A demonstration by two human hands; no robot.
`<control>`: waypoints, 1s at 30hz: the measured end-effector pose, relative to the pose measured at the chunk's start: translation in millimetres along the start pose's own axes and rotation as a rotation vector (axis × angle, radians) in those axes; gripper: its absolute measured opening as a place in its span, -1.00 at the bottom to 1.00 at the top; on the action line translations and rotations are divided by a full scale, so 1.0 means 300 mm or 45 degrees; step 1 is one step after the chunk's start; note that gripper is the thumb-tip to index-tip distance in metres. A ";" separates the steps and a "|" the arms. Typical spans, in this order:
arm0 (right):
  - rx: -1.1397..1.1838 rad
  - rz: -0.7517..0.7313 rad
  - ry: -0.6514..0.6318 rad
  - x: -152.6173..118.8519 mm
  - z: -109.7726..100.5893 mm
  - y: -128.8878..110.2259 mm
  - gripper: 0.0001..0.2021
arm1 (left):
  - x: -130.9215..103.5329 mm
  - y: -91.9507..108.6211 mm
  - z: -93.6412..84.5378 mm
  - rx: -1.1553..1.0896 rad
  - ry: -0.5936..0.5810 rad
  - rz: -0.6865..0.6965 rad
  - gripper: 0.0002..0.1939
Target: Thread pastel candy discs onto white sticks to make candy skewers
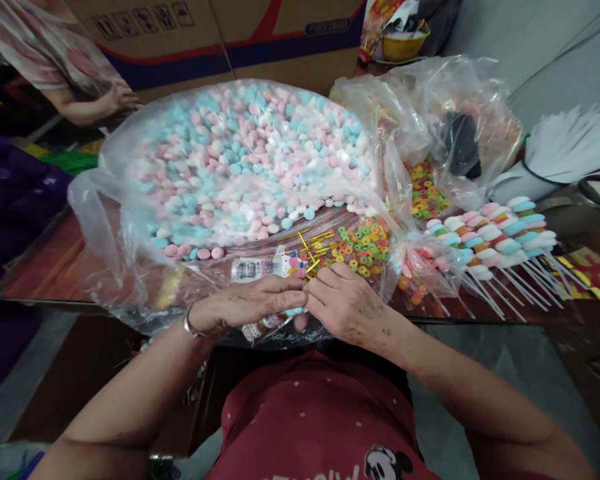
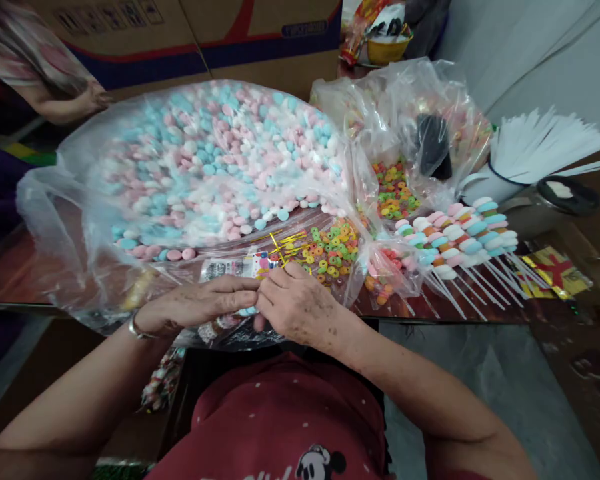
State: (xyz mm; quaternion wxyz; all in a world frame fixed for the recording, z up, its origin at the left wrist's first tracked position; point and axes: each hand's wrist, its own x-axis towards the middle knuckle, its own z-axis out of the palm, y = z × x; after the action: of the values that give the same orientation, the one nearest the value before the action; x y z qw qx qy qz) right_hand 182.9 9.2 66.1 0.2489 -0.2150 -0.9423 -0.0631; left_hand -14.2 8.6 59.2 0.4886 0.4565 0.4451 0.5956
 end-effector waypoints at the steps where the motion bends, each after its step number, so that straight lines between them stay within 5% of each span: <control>1: -0.010 -0.010 -0.009 0.000 -0.002 -0.011 -0.69 | -0.020 -0.009 0.013 0.075 -0.068 0.029 -0.75; 5: -0.059 -0.026 -0.200 -0.028 0.006 -0.043 -0.74 | -0.062 -0.022 0.023 0.418 -0.426 0.173 -0.80; 10: 0.118 0.108 -0.517 -0.050 0.015 -0.033 -0.83 | -0.065 0.025 0.001 1.078 -1.169 0.390 -0.86; 14: 0.471 0.379 -0.663 -0.044 -0.010 -0.006 -0.82 | -0.116 0.039 0.022 1.565 -1.085 0.746 -0.74; 18: 0.927 0.624 -0.625 -0.053 -0.018 0.007 -0.72 | -0.149 0.006 0.030 1.441 -0.896 0.882 -0.72; 21: 0.785 0.545 -0.434 -0.065 -0.007 0.019 -0.72 | -0.127 -0.011 0.019 1.154 -0.830 0.507 -0.77; 24: 0.298 0.346 -0.047 -0.068 -0.007 0.036 -0.78 | -0.092 -0.004 0.013 0.781 -0.748 -0.202 -0.69; 26: 0.105 0.143 0.075 -0.066 -0.012 0.041 -0.75 | -0.078 0.004 0.017 0.519 -0.699 -0.602 -0.67; 30: -0.001 -0.164 0.056 -0.069 -0.002 0.015 -0.72 | -0.073 0.014 0.031 0.150 -0.705 -0.903 -0.63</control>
State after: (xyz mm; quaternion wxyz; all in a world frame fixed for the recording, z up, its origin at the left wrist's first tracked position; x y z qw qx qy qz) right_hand 201.3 5.3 56.2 0.2648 -0.1527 -0.9484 -0.0840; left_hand -3.6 -12.9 62.5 0.7363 0.4450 0.4595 0.2208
